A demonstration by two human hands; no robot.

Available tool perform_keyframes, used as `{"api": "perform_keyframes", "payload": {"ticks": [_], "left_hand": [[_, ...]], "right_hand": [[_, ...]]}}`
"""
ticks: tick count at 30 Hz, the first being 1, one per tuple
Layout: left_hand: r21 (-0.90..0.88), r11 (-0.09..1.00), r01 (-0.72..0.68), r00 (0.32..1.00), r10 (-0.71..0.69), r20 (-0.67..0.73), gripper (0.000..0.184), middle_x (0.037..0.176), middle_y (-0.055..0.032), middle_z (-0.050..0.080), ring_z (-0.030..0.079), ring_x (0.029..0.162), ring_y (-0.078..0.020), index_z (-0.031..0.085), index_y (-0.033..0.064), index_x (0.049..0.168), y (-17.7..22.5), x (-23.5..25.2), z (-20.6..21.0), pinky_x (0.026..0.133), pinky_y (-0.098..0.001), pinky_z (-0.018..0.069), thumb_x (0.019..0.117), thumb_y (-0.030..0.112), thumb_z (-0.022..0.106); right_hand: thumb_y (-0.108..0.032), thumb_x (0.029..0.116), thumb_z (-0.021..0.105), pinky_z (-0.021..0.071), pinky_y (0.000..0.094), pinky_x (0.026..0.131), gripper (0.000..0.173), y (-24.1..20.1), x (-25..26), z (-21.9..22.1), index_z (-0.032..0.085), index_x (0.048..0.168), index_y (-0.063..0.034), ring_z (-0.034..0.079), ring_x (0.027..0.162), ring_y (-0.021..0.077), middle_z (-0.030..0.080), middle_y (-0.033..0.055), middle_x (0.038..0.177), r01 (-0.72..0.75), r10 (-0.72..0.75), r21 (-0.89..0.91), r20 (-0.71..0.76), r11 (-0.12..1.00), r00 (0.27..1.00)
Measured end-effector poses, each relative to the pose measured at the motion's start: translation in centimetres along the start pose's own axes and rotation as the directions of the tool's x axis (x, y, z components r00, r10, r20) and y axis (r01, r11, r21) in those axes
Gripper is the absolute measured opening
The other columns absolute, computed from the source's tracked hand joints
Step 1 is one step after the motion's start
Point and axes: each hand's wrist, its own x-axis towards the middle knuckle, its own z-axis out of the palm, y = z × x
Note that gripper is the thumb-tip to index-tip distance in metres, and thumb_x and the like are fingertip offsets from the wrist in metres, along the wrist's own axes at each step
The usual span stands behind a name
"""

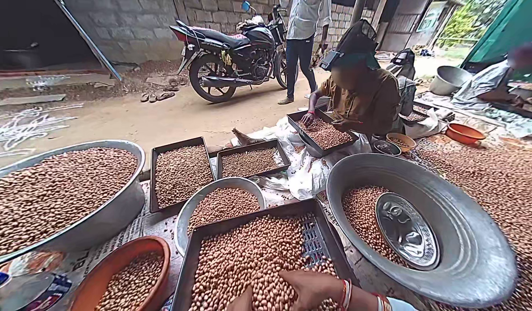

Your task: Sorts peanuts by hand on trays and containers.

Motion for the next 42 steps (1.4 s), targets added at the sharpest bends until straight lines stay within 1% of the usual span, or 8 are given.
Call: {"api": "perform_keyframes", "payload": {"ticks": [4, 7, 11, 16, 18, 22, 29, 42], "left_hand": [[-0.388, 0.91, -0.146, 0.989, 0.125, -0.078, 0.063, 0.135, -0.037, 0.057, 0.055, 0.131, -0.0456, 0.045, -0.0159, 0.142, -0.7, 0.4, 1.5, 0.113, -0.0572, 0.0396, 0.0939, 0.016, 0.07], [-0.616, 0.746, -0.254, 0.966, 0.166, -0.198, 0.073, 0.142, -0.0351, 0.052, 0.053, 0.134, -0.0389, 0.037, -0.0146, 0.149, -1.1, 0.3, 2.0, 0.115, -0.0506, 0.0408, 0.0906, 0.014, 0.071], [-0.739, 0.58, -0.342, 0.94, 0.208, -0.271, 0.067, 0.135, -0.0201, 0.06, 0.064, 0.117, -0.0132, 0.037, -0.0085, 0.15, -0.7, -0.8, 0.3, 0.102, -0.0307, 0.0518, 0.0905, 0.004, 0.064], [-0.528, 0.71, -0.466, 0.868, 0.249, -0.43, 0.046, 0.131, -0.0078, 0.064, 0.066, 0.102, -0.0088, 0.056, 0.0044, 0.139, -3.0, -1.6, -2.3, 0.085, -0.0293, 0.0564, 0.0947, 0.0, 0.046], [-0.447, 0.782, -0.434, 0.851, 0.193, -0.489, 0.04, 0.134, -0.0071, 0.064, 0.071, 0.099, -0.0133, 0.058, 0.008, 0.137, -4.3, -1.9, -2.9, 0.08, -0.0339, 0.0614, 0.0997, 0.004, 0.045], [-0.25, 0.898, -0.361, 0.767, 0.133, -0.628, 0.028, 0.129, -0.0105, 0.068, 0.072, 0.102, -0.0219, 0.068, 0.0078, 0.127, -5.2, -2.4, -3.0, 0.088, -0.0429, 0.0604, 0.1009, 0.01, 0.057], [0.043, 0.952, -0.303, 0.651, 0.24, -0.72, 0.015, 0.096, -0.0132, 0.073, 0.071, 0.08, -0.0276, 0.079, 0.0079, 0.102, -1.8, -0.9, -1.1, 0.074, -0.046, 0.058, 0.0958, 0.007, 0.065], [0.156, 0.972, -0.178, 0.792, 0.235, -0.563, 0.017, 0.107, -0.0172, 0.07, 0.068, 0.105, -0.0372, 0.077, 0.0082, 0.109, 1.4, 1.2, -0.8, 0.083, -0.0527, 0.056, 0.0975, 0.016, 0.067]], "right_hand": [[-0.014, 0.0825, 0.085, 0.0239, 0.0489, 0.125, 0.109, -0.9, -0.2, 0.8, 0.013, 0.161, 0.008, 0.031, 0.152, 0.0393, 0.029, 0.0342, 0.161, -0.048, 0.066, 0.285, -0.051, 0.957, 0.997], [-0.003, 0.0844, 0.078, 0.0368, 0.0377, 0.117, 0.088, -1.1, -0.3, 0.8, 0.028, 0.155, 0.0088, 0.046, 0.14, 0.026, 0.041, 0.0285, 0.153, 0.03, 0.039, 0.475, -0.136, 0.88, 0.99], [0.0, 0.0907, 0.067, 0.0405, 0.0391, 0.114, 0.067, -2.8, -0.7, -0.7, 0.04, 0.151, 0.0082, 0.052, 0.135, 0.0241, 0.051, 0.0269, 0.147, 0.098, -0.026, 0.335, -0.212, 0.937, 0.977], [-0.002, 0.0993, 0.049, 0.0534, 0.0223, 0.08, 0.028, -3.1, -1.5, -2.9, 0.062, 0.123, 0.0007, 0.062, 0.09, 0.0025, 0.066, 0.0065, 0.113, 0.224, -0.168, 0.152, -0.314, 0.963, 0.935], [-0.004, 0.1017, 0.046, 0.0548, 0.0207, 0.074, 0.027, -3.0, -2.3, -3.7, 0.066, 0.12, -0.0033, 0.063, 0.084, 0.0013, 0.066, 0.0037, 0.112, 0.209, -0.162, 0.095, -0.362, 0.973, 0.918], [-0.007, 0.1007, 0.047, 0.0627, 0.0321, 0.074, 0.029, -2.3, -3.7, -4.9, 0.07, 0.117, -0.0124, 0.071, 0.092, 0.0114, 0.067, 0.003, 0.124, 0.119, -0.113, -0.014, -0.44, 0.993, 0.891], [-0.013, 0.0981, 0.063, 0.0586, 0.0354, 0.073, 0.014, -2.5, -4.1, -4.9, 0.075, 0.104, -0.011, 0.07, 0.079, 0.0121, 0.075, 0.0024, 0.095, 0.031, -0.175, -0.26, -0.551, 0.965, 0.816], [-0.01, 0.0948, 0.072, 0.0557, 0.0519, 0.073, 0.008, -2.0, -3.7, -5.4, 0.078, 0.1, -0.0101, 0.071, 0.078, 0.0256, 0.074, 0.0085, 0.085, -0.13, -0.095, -0.366, -0.536, 0.922, 0.839]]}}
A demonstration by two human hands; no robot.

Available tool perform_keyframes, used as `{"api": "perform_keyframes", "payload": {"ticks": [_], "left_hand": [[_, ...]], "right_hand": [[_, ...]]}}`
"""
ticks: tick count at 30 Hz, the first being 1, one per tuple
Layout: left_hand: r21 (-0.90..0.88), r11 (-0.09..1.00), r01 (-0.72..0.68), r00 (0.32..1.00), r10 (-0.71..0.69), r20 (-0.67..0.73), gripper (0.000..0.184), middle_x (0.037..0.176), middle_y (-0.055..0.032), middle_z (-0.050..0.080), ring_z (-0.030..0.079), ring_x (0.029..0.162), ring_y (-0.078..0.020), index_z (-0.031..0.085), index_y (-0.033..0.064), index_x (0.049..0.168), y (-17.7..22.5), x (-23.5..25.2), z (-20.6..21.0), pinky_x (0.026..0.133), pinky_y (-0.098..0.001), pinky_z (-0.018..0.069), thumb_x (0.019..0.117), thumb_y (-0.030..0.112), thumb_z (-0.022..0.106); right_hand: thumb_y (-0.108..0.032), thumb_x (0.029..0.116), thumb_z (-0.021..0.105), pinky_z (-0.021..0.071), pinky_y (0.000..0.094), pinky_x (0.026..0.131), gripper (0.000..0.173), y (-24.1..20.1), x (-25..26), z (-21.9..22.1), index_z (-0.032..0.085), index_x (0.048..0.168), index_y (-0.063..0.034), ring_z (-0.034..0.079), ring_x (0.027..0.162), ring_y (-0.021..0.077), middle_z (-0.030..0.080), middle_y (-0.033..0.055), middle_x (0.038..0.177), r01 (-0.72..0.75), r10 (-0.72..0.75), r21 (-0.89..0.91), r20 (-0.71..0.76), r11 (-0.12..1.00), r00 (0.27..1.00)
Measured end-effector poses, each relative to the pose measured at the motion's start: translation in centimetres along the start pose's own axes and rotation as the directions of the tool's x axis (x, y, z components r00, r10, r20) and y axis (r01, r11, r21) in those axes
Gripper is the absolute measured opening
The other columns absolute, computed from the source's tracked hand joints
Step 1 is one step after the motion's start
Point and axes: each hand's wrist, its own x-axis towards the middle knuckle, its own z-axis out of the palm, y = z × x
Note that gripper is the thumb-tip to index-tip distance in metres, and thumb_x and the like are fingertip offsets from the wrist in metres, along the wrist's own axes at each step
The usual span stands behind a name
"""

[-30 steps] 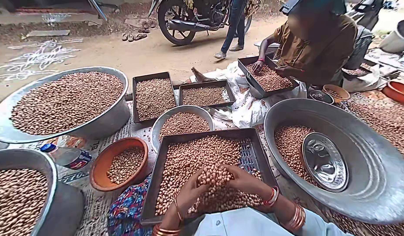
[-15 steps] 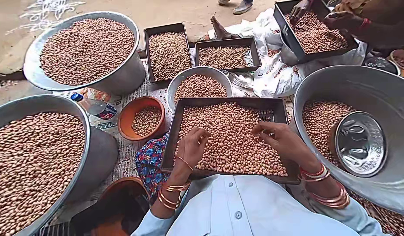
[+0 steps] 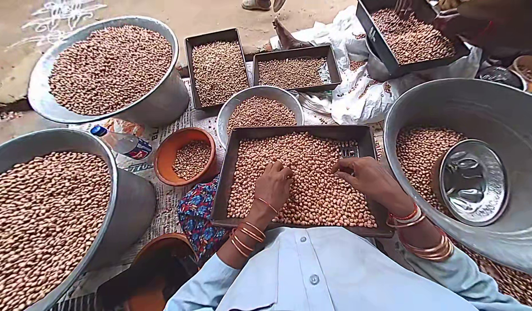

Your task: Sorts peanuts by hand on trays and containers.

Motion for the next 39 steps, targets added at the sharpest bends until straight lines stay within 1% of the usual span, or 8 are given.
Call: {"api": "perform_keyframes", "payload": {"ticks": [9, 14, 20, 27, 30, 32, 35, 39], "left_hand": [[0.113, 0.891, 0.439, 0.836, -0.359, -0.415, 0.031, 0.116, -0.0303, 0.066, 0.063, 0.111, -0.0529, 0.067, 0.0039, 0.127, -8.6, -3.4, -7.3, 0.089, -0.0683, 0.0486, 0.0985, 0.016, 0.068], [-0.068, 0.964, 0.258, 0.962, -0.263, -0.072, 0.029, 0.101, -0.0142, 0.073, 0.07, 0.086, -0.0304, 0.07, 0.0074, 0.125, -6.9, -4.5, -5.3, 0.079, -0.0525, 0.0554, 0.0992, 0.02, 0.069], [-0.38, 0.906, 0.185, 0.92, -0.024, 0.39, 0.034, 0.105, -0.0091, 0.072, 0.07, 0.085, -0.0194, 0.063, 0.0102, 0.134, -2.3, -3.1, -1.1, 0.084, -0.0396, 0.0574, 0.1015, 0.021, 0.064], [-0.857, 0.429, 0.286, 0.848, 0.303, 0.435, 0.026, 0.092, 0.0034, 0.065, 0.062, 0.076, 0.0012, 0.059, -0.0014, 0.121, -0.4, -2.1, 0.9, 0.072, -0.0178, 0.0539, 0.0961, 0.002, 0.065], [-0.708, 0.683, 0.179, 0.959, 0.04, 0.282, 0.017, 0.081, 0.0074, 0.063, 0.052, 0.067, 0.0021, 0.069, 0.0055, 0.106, -2.3, -1.3, -1.5, 0.065, -0.0185, 0.044, 0.1048, 0.016, 0.056], [-0.349, 0.91, 0.225, 0.974, -0.201, 0.104, 0.022, 0.087, -0.0105, 0.069, 0.064, 0.077, -0.0225, 0.073, 0.0049, 0.112, -3.1, -0.7, -3.2, 0.077, -0.0442, 0.0525, 0.1064, 0.018, 0.057], [-0.133, 0.956, 0.261, 0.961, -0.27, -0.054, 0.018, 0.101, -0.0183, 0.074, 0.072, 0.09, -0.0365, 0.075, 0.007, 0.114, -4.0, 0.0, -3.3, 0.083, -0.0582, 0.0548, 0.1011, 0.013, 0.064], [-0.07, 0.965, 0.255, 0.967, -0.251, 0.051, 0.021, 0.112, -0.0174, 0.073, 0.07, 0.105, -0.0372, 0.074, 0.0074, 0.117, -3.1, 0.9, -1.8, 0.091, -0.0579, 0.0534, 0.1002, 0.017, 0.066]], "right_hand": [[-0.016, 0.0997, 0.064, 0.0526, 0.0576, 0.082, 0.018, 0.3, 1.0, 2.1, 0.076, 0.109, -0.0079, 0.07, 0.094, 0.0378, 0.074, 0.0165, 0.096, -0.105, 0.174, -0.241, 0.288, 0.965, 0.942], [-0.011, 0.0995, 0.06, 0.0509, 0.0591, 0.085, 0.019, 0.3, 1.2, 3.1, 0.073, 0.109, -0.0011, 0.069, 0.098, 0.0416, 0.072, 0.0215, 0.098, -0.078, 0.178, -0.295, 0.328, 0.952, 0.928], [-0.012, 0.1003, 0.059, 0.0504, 0.0604, 0.086, 0.02, -0.3, 1.3, 2.1, 0.073, 0.109, -0.0009, 0.068, 0.099, 0.0427, 0.072, 0.0225, 0.098, -0.126, 0.248, -0.32, 0.377, 0.939, 0.892], [-0.021, 0.099, 0.064, 0.0608, 0.0379, 0.078, 0.019, -4.2, 0.3, 3.1, 0.073, 0.11, -0.0093, 0.073, 0.083, 0.0179, 0.076, 0.006, 0.094, 0.299, -0.324, 0.199, 0.104, 0.933, 0.94], [-0.021, 0.0997, 0.061, 0.0606, 0.0415, 0.072, 0.02, -3.4, 0.5, 3.3, 0.074, 0.109, -0.0096, 0.073, 0.079, 0.0214, 0.074, 0.007, 0.092, 0.323, -0.32, 0.055, -0.064, 0.945, 0.945], [-0.019, 0.0993, 0.062, 0.0609, 0.0439, 0.073, 0.019, -2.4, 0.5, 2.9, 0.075, 0.109, -0.0088, 0.073, 0.08, 0.0234, 0.075, 0.0083, 0.093, 0.28, -0.279, 0.013, -0.057, 0.96, 0.959], [-0.018, 0.0979, 0.064, 0.0603, 0.0474, 0.074, 0.018, -1.3, 0.1, 3.0, 0.075, 0.11, -0.0099, 0.074, 0.081, 0.0249, 0.075, 0.0081, 0.093, 0.226, -0.226, 0.008, -0.017, 0.974, 0.974], [-0.017, 0.0982, 0.065, 0.0593, 0.0516, 0.075, 0.018, -0.9, -0.2, 2.9, 0.075, 0.112, -0.0097, 0.074, 0.081, 0.0275, 0.075, 0.0095, 0.093, 0.175, -0.175, 0.011, 0.03, 0.984, 0.984]]}}
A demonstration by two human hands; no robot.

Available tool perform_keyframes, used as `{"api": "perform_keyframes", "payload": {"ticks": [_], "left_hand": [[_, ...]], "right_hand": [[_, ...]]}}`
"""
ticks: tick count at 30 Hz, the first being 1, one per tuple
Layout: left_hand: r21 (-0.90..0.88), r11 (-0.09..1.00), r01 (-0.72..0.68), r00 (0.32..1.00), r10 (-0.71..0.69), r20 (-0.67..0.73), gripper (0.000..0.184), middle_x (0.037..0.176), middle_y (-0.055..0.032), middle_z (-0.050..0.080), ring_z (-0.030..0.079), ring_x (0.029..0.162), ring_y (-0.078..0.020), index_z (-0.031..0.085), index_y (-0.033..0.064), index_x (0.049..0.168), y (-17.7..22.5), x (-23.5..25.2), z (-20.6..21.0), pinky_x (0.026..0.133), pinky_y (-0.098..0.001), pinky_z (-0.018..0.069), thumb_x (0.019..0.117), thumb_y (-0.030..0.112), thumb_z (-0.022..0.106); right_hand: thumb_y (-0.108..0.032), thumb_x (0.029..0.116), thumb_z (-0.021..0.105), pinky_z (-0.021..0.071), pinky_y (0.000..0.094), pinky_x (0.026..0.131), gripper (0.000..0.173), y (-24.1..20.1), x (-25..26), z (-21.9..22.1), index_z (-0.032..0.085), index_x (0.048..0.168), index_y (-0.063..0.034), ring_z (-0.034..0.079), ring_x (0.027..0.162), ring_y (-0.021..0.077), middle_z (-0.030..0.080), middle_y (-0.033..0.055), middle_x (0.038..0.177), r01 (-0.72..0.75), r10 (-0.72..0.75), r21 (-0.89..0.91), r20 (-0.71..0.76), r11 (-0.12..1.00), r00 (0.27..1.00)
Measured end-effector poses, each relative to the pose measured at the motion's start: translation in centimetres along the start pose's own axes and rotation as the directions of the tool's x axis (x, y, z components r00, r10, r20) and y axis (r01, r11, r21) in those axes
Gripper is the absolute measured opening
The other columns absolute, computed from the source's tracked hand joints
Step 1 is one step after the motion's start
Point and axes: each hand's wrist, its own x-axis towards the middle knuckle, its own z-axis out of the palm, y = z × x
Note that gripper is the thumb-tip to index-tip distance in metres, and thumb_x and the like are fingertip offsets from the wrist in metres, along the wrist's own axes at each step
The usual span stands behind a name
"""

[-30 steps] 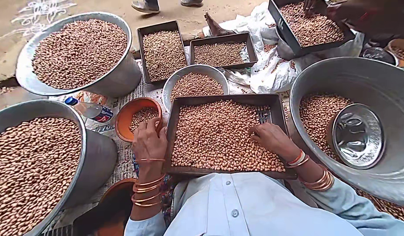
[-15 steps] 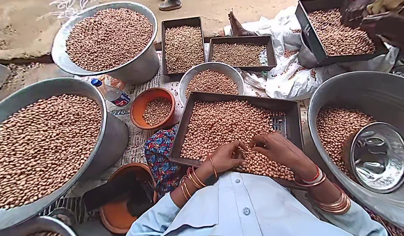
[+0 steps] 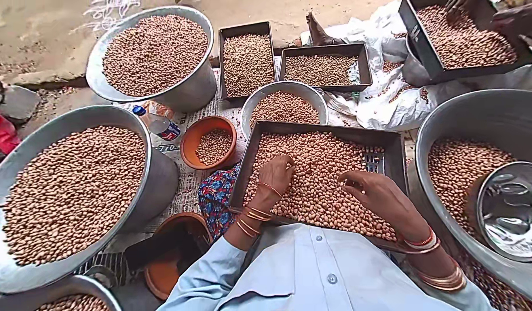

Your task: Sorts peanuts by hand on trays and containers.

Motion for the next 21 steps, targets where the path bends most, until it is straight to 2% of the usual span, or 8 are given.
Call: {"api": "perform_keyframes", "payload": {"ticks": [3, 6, 8, 10, 12, 14, 17, 21], "left_hand": [[0.005, 0.999, 0.038, 0.997, -0.038, 0.06, 0.021, 0.111, -0.017, 0.073, 0.07, 0.103, -0.036, 0.074, 0.0075, 0.117, 0.0, 0.2, -0.6, 0.092, -0.0566, 0.053, 0.1015, 0.017, 0.063], [0.012, 0.995, 0.103, 0.984, -0.1, -0.148, 0.017, 0.095, -0.0188, 0.072, 0.068, 0.086, -0.0375, 0.074, 0.0055, 0.111, -2.8, -0.4, -3.1, 0.081, -0.059, 0.0532, 0.1001, 0.016, 0.066], [0.103, 0.98, 0.171, 0.906, -0.115, -0.408, 0.017, 0.103, -0.025, 0.07, 0.066, 0.099, -0.045, 0.073, 0.0015, 0.11, -5.6, -1.1, -5.1, 0.089, -0.0632, 0.0509, 0.0971, 0.012, 0.07], [0.136, 0.958, 0.251, 0.86, -0.157, -0.485, 0.03, 0.123, -0.031, 0.063, 0.057, 0.121, -0.0518, 0.067, -0.0001, 0.124, -7.4, -2.1, -6.8, 0.101, -0.0672, 0.0438, 0.0961, 0.011, 0.07], [0.135, 0.958, 0.252, 0.913, -0.189, -0.362, 0.036, 0.121, -0.0281, 0.065, 0.063, 0.114, -0.0485, 0.064, 0.0014, 0.129, -7.3, -3.4, -7.2, 0.096, -0.0653, 0.0491, 0.0969, 0.017, 0.072], [0.131, 0.962, 0.24, 0.97, -0.241, -0.006, 0.036, 0.111, -0.0214, 0.071, 0.068, 0.102, -0.0403, 0.066, 0.0051, 0.129, -6.1, -4.2, -6.9, 0.092, -0.0613, 0.0509, 0.1002, 0.026, 0.069], [0.31, 0.924, 0.224, 0.835, -0.346, 0.429, 0.044, 0.117, -0.0201, 0.071, 0.066, 0.113, -0.0402, 0.066, 0.0084, 0.132, -4.4, -4.2, -5.0, 0.099, -0.0617, 0.0475, 0.0984, 0.036, 0.069], [0.348, 0.928, 0.132, 0.788, -0.312, 0.531, 0.05, 0.124, -0.0262, 0.066, 0.062, 0.121, -0.0444, 0.051, -0.0001, 0.141, -0.9, -4.4, -1.7, 0.101, -0.0607, 0.0468, 0.0994, 0.024, 0.065]], "right_hand": [[-0.017, 0.0984, 0.066, 0.0583, 0.055, 0.076, 0.019, 0.4, -0.1, -0.8, 0.074, 0.114, -0.0103, 0.073, 0.083, 0.03, 0.075, 0.0106, 0.096, -0.05, 0.05, -0.015, 0.037, 0.999, 0.998], [-0.017, 0.0989, 0.068, 0.0558, 0.0604, 0.081, 0.024, 1.5, -0.3, -1.9, 0.072, 0.121, -0.0105, 0.072, 0.089, 0.0343, 0.075, 0.0136, 0.102, -0.169, 0.174, -0.056, 0.11, 0.984, 0.979], [-0.018, 0.0978, 0.07, 0.0539, 0.0636, 0.084, 0.03, 2.6, -0.5, -2.4, 0.069, 0.127, -0.0091, 0.071, 0.096, 0.0394, 0.072, 0.0188, 0.111, -0.247, 0.261, -0.105, 0.147, 0.963, 0.954], [-0.019, 0.0973, 0.071, 0.0524, 0.065, 0.088, 0.04, 3.4, -0.2, -2.8, 0.063, 0.135, -0.008, 0.069, 0.103, 0.0432, 0.068, 0.0224, 0.121, -0.327, 0.356, -0.17, 0.182, 0.93, 0.917], [-0.019, 0.097, 0.072, 0.0504, 0.0666, 0.09, 0.049, 3.5, 0.4, -3.0, 0.056, 0.141, -0.0057, 0.067, 0.105, 0.0466, 0.067, 0.0254, 0.121, -0.396, 0.438, -0.215, 0.212, 0.893, 0.874], [-0.016, 0.096, 0.073, 0.0493, 0.0671, 0.089, 0.052, 3.2, 1.0, -3.1, 0.053, 0.143, -0.004, 0.066, 0.103, 0.0486, 0.068, 0.0274, 0.113, -0.462, 0.522, -0.264, 0.244, 0.847, 0.817], [-0.014, 0.0932, 0.074, 0.0491, 0.0657, 0.091, 0.046, 3.0, 1.5, -2.8, 0.058, 0.134, 0.0004, 0.065, 0.107, 0.0502, 0.068, 0.0299, 0.11, -0.483, 0.608, -0.383, 0.359, 0.788, 0.708], [-0.015, 0.091, 0.076, 0.0484, 0.0658, 0.092, 0.06, 2.6, 0.8, -1.2, 0.049, 0.141, 0.003, 0.063, 0.111, 0.0506, 0.064, 0.0322, 0.114, -0.306, 0.486, -0.378, 0.656, 0.874, 0.577]]}}
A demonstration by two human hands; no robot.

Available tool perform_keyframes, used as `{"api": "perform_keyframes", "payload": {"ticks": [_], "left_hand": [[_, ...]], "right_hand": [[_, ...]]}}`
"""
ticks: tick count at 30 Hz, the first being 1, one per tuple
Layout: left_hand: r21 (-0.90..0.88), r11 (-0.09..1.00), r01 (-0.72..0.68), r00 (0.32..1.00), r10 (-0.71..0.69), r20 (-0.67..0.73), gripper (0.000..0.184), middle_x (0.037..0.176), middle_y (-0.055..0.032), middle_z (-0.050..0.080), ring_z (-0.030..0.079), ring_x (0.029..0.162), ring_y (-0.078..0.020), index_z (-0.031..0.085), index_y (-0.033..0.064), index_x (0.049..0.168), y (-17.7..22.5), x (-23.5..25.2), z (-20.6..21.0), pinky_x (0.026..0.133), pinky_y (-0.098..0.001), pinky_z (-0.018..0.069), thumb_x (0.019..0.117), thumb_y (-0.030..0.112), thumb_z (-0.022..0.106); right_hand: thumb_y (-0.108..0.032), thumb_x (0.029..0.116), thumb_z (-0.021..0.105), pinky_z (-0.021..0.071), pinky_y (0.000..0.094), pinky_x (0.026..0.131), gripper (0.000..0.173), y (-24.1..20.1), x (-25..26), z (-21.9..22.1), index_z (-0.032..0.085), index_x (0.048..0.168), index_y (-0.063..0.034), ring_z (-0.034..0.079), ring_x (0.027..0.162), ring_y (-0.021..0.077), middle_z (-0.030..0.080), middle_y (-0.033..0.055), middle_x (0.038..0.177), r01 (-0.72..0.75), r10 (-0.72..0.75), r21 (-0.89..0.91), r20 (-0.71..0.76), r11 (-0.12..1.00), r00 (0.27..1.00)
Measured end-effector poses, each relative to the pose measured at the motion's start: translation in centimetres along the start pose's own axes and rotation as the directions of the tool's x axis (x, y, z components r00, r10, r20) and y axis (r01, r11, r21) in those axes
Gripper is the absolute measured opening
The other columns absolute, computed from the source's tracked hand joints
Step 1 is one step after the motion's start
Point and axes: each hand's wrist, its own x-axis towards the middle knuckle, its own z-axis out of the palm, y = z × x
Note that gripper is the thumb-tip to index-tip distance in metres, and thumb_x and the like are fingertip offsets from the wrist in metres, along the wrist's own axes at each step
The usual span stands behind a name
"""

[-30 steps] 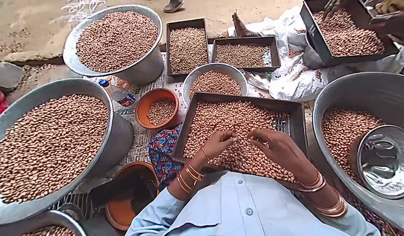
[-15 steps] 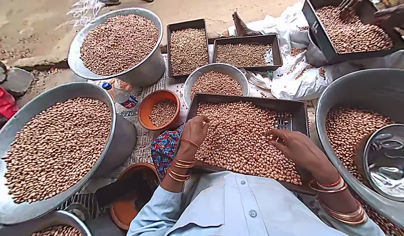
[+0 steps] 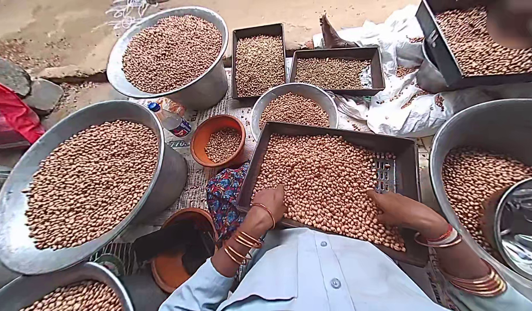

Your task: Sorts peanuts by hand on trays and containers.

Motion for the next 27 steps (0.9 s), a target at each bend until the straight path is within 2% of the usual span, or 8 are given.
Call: {"api": "perform_keyframes", "payload": {"ticks": [5, 9, 10, 13, 15, 18, 23, 27], "left_hand": [[-0.125, 0.962, -0.243, 0.97, 0.244, -0.01, 0.06, 0.123, -0.0269, 0.065, 0.063, 0.118, -0.0427, 0.041, -0.0051, 0.146, 4.4, 0.9, 1.0, 0.1, -0.058, 0.049, 0.0913, 0.004, 0.064], [-0.384, 0.75, -0.538, 0.842, 0.496, -0.212, 0.071, 0.156, -0.0262, 0.042, 0.047, 0.143, -0.034, 0.024, -0.0056, 0.159, 5.3, 0.9, 1.0, 0.118, -0.0477, 0.0365, 0.0996, 0.011, 0.059], [-0.443, 0.649, -0.618, 0.785, 0.539, -0.305, 0.07, 0.158, -0.0244, 0.041, 0.048, 0.142, -0.0323, 0.027, -0.0007, 0.16, 5.1, 1.1, 1.0, 0.117, -0.0471, 0.0393, 0.0999, 0.013, 0.06], [-0.532, 0.494, -0.687, 0.726, 0.476, -0.496, 0.05, 0.147, -0.0154, 0.052, 0.069, 0.108, -0.0213, 0.048, 0.0104, 0.149, 3.2, 1.3, -0.7, 0.091, -0.0395, 0.0594, 0.1012, 0.012, 0.062], [-0.402, 0.631, -0.663, 0.686, 0.298, -0.664, 0.027, 0.126, -0.0127, 0.067, 0.073, 0.093, -0.0205, 0.067, 0.0062, 0.126, 0.9, 1.9, -1.7, 0.083, -0.0398, 0.0623, 0.0994, 0.006, 0.063], [-0.237, 0.893, -0.382, 0.666, 0.088, -0.741, 0.017, 0.107, -0.0165, 0.074, 0.072, 0.099, -0.0332, 0.076, 0.0027, 0.107, -2.1, 3.1, -2.5, 0.09, -0.0541, 0.0569, 0.0976, 0.0, 0.062], [-0.225, 0.963, -0.147, 0.847, 0.005, -0.532, 0.022, 0.117, -0.0199, 0.072, 0.068, 0.113, -0.0385, 0.074, 0.0045, 0.118, -2.3, 4.2, -2.5, 0.1, -0.059, 0.0505, 0.0987, 0.007, 0.064], [-0.199, 0.97, -0.142, 0.859, 0.021, -0.511, 0.022, 0.118, -0.0191, 0.072, 0.068, 0.114, -0.0376, 0.073, 0.0048, 0.118, -2.0, 4.7, -2.1, 0.101, -0.0575, 0.0498, 0.1006, 0.012, 0.062]], "right_hand": [[-0.026, 0.0936, 0.075, 0.0475, 0.064, 0.09, 0.06, -2.4, 0.2, 1.1, 0.048, 0.135, 0.0077, 0.064, 0.105, 0.0471, 0.064, 0.0306, 0.108, 0.234, -0.24, 0.063, 0.124, 0.97, 0.963], [-0.035, 0.0919, 0.076, 0.046, 0.0513, 0.074, 0.043, -3.8, 0.5, 1.7, 0.058, 0.098, 0.0037, 0.059, 0.081, 0.0305, 0.059, 0.0165, 0.085, 0.298, -0.297, 0.291, -0.048, 0.909, 0.954], [-0.035, 0.0919, 0.076, 0.0466, 0.0457, 0.077, 0.04, -3.9, 0.5, 2.0, 0.06, 0.099, 0.0014, 0.059, 0.084, 0.0237, 0.06, 0.0123, 0.088, 0.349, -0.324, 0.376, -0.129, 0.859, 0.937], [-0.032, 0.0961, 0.067, 0.0489, 0.0348, 0.103, 0.063, -3.6, 0.3, 2.3, 0.047, 0.146, 0.0022, 0.06, 0.119, 0.0146, 0.06, 0.0143, 0.136, 0.564, -0.424, 0.565, -0.372, 0.602, 0.826], [-0.025, 0.0988, 0.061, 0.0583, 0.0274, 0.094, 0.053, -3.7, 0.0, 1.7, 0.048, 0.147, -0.0073, 0.065, 0.114, 0.0076, 0.057, 0.0033, 0.142, 0.68, -0.456, 0.616, -0.511, 0.398, 0.729], [-0.016, 0.1001, 0.058, 0.0642, 0.0333, 0.088, 0.037, -3.0, -1.1, 0.1, 0.058, 0.137, -0.0093, 0.072, 0.109, 0.0171, 0.064, 0.0029, 0.138, 0.73, -0.401, 0.627, -0.615, 0.273, 0.679], [-0.014, 0.0978, 0.058, 0.0643, 0.0306, 0.082, 0.031, -1.0, -1.4, -1.3, 0.065, 0.128, -0.0114, 0.074, 0.097, 0.0139, 0.071, 0.0006, 0.121, 0.783, -0.308, 0.512, -0.727, 0.354, 0.614], [-0.008, 0.0945, 0.061, 0.0629, 0.0284, 0.081, 0.031, -0.8, -1.8, -1.9, 0.066, 0.125, -0.0118, 0.073, 0.095, 0.0097, 0.072, -0.001, 0.118, 0.747, -0.233, 0.447, -0.759, 0.492, 0.608]]}}
